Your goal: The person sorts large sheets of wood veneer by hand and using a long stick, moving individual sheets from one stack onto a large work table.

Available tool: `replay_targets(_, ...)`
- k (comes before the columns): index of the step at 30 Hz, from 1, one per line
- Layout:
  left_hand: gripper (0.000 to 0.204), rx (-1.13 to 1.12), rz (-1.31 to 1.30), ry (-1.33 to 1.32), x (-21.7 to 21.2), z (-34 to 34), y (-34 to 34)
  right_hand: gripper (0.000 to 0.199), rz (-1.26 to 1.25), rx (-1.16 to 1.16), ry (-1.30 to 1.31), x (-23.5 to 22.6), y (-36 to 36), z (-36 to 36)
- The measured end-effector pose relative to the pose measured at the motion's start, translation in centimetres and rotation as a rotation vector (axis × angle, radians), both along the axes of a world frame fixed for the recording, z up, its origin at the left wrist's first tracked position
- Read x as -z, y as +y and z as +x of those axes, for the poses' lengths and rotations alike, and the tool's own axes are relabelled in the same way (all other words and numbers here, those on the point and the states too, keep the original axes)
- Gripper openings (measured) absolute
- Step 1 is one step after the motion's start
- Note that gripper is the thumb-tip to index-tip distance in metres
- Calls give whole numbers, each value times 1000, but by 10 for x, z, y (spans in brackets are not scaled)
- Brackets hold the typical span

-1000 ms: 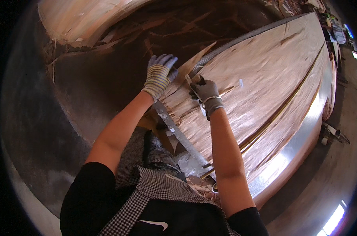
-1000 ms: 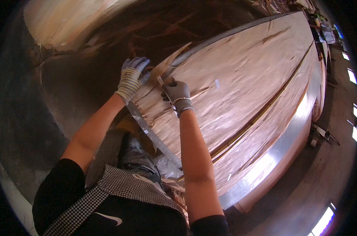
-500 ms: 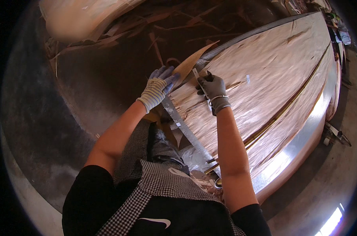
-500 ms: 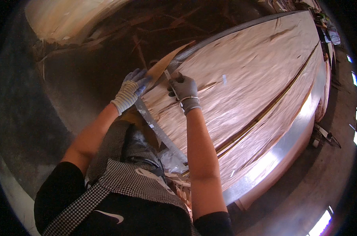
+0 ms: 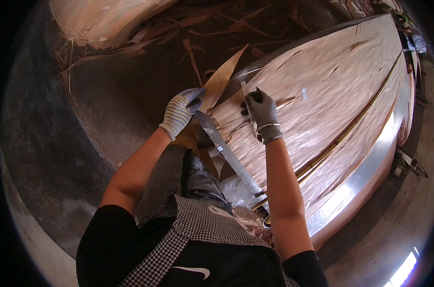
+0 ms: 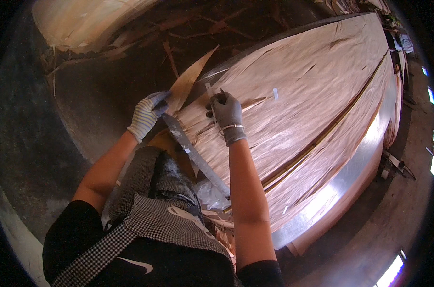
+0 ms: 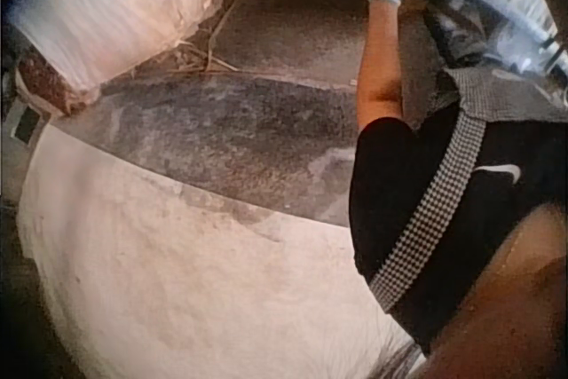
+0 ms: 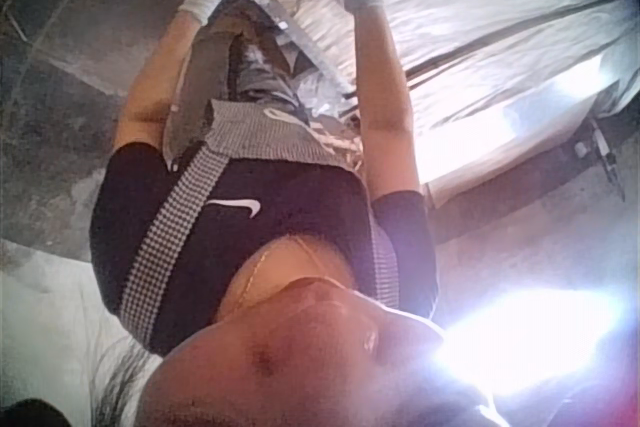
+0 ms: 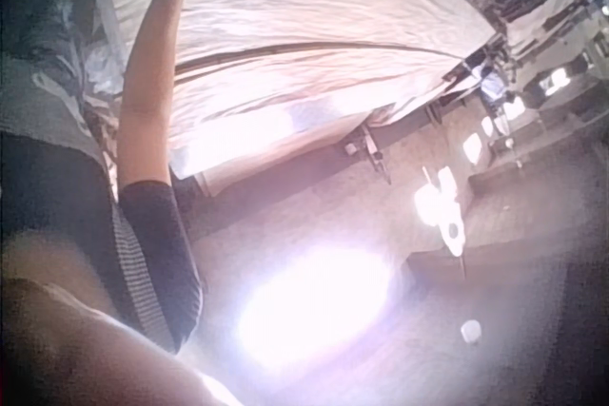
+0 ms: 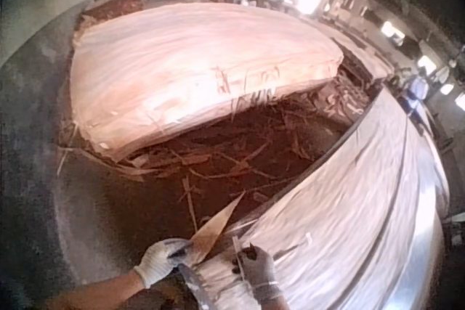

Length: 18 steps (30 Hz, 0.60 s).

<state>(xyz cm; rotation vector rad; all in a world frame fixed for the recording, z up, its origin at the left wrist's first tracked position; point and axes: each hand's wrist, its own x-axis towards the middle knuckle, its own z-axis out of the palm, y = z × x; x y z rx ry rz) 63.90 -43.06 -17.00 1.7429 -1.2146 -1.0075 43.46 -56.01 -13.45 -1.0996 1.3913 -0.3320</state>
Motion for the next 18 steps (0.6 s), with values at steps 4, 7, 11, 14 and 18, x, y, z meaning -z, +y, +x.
replay_targets(4,42,-11,26,-7,-5,2,1,17,82,-28,-19,-16,21,2)
replay_targets(7,43,-6,21,-6,-8,4,-1,19,111,-86,-127,-7,43,0)
replay_targets(11,46,-22,15,180,-2,4,-1,18,73,-72,-164,12,60,-4)
replay_targets(14,46,-178,130,474,13,5,-15,17,203,-14,-181,10,58,-7)
replay_targets(18,53,-162,219,506,37,9,-65,15,177,10,-187,13,60,-6)
